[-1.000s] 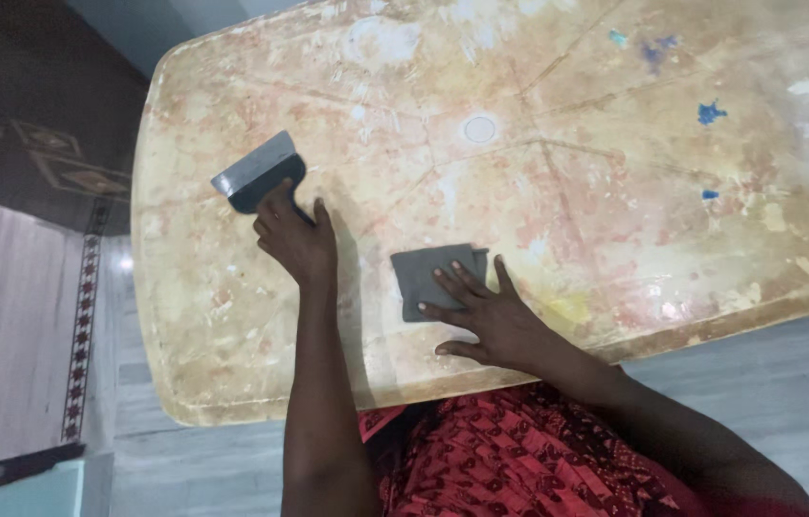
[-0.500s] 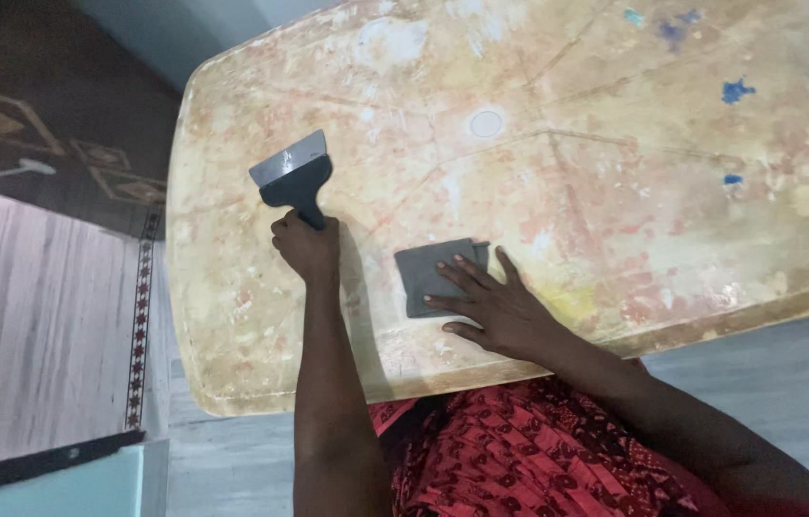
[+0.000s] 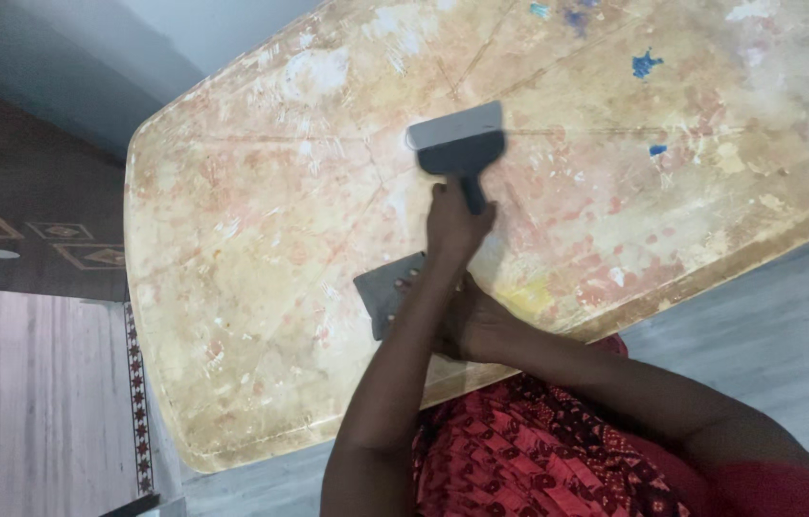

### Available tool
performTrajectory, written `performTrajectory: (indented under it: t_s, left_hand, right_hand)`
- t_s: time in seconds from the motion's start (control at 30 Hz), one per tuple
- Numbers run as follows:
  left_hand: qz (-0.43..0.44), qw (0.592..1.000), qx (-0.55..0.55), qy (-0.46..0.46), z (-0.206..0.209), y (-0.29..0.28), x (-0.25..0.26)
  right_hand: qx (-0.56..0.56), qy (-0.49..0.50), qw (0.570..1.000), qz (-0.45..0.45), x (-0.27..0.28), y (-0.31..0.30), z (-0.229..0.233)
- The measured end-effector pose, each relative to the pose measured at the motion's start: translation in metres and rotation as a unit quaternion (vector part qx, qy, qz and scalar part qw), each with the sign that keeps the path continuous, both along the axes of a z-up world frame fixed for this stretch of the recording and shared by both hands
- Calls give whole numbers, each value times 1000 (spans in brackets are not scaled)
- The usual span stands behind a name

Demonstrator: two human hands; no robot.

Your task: The person sands the surface of a large, light-colored table using a sanding block. They move the block across the table in repetitive strokes, occasionally adjusting their grip or the block's position. A scraper tool rests on the table but is not used.

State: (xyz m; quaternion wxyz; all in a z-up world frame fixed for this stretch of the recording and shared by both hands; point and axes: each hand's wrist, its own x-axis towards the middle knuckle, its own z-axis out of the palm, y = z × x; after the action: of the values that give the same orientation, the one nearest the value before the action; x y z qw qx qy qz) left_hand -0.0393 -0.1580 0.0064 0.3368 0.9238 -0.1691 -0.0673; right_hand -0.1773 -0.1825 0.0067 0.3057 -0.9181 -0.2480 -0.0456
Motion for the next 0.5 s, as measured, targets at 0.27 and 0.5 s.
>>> performTrajectory:
  t_s: [0.27, 0.5]
  left_hand:
    - [-209, 973, -102, -14, 8, -63, -55]
    - [-132, 980, -110, -98, 74, 31, -48]
  right_hand:
    - [-115, -94, 989, 21, -1, 1, -14]
    - [57, 170, 982, 60, 4, -27, -8]
